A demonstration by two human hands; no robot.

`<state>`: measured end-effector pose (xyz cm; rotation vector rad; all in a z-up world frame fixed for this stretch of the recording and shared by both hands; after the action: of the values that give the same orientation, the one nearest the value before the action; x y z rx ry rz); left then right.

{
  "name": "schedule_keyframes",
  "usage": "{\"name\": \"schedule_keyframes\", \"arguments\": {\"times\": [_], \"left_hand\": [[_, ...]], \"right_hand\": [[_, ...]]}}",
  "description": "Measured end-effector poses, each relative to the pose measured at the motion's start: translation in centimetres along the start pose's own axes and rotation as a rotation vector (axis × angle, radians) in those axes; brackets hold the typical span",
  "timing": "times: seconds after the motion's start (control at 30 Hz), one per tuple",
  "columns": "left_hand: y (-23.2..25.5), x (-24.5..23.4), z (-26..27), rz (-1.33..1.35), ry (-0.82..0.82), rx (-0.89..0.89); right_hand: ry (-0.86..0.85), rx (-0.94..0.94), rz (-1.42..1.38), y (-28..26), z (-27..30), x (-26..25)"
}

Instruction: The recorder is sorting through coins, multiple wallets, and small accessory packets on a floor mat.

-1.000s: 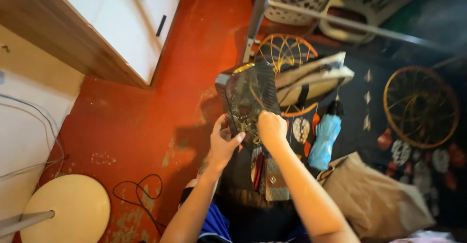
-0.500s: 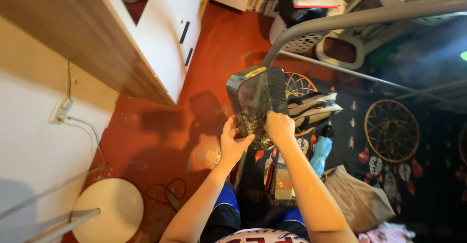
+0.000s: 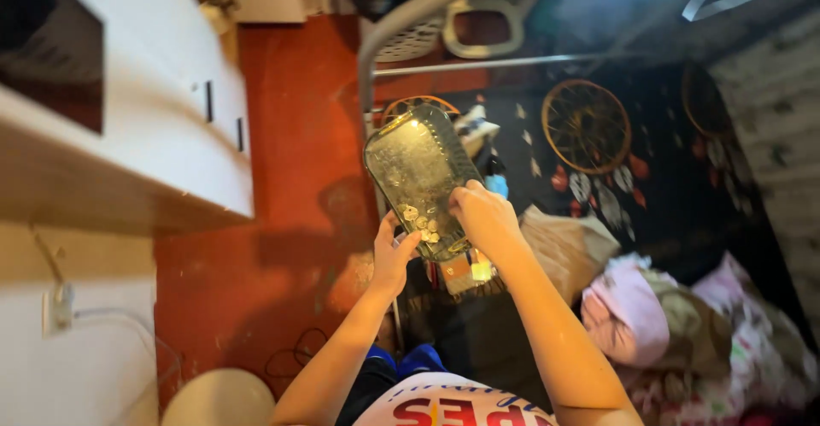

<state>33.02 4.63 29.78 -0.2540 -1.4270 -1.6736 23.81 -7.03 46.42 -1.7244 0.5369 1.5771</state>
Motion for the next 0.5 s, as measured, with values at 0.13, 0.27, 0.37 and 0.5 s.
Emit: {"name": "schedule_keyframes", "arguments": {"times": [0.13, 0.27, 0.37, 0.5], "left_hand": [[-1.7, 4.1, 2.3, 0.033, -0.158, -0.092], [-3.0, 6.2, 6.2, 0.028, -0.279, -0.136], [-3.4, 6.8, 10.1, -0.064, -0.340, -0.160], [-3.7, 6.8, 15.0, -0.270, -0.381, -0.222]], "right_hand": [[0.094, -0.018, -0.035, 0.3, 5.1, -3.0], [0.064, 0.072, -0.065, 1.9, 10.4, -1.8], [0.110, 0.131, -0.118, 0.5, 14.1, -3.1], [0.156, 0.240, -0.172, -1.7, 19.3, -3.6]]}}
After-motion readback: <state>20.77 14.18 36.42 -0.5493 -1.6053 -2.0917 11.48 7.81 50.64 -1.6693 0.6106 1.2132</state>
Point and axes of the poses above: each hand's wrist, its own z-axis away from the middle knuckle, its own x-axis out of the palm, y = z × x, the point moved 10 cm from there along -z, towards the middle knuckle, and after that the axes turned 5 degrees about z, right-handed, at the moved point
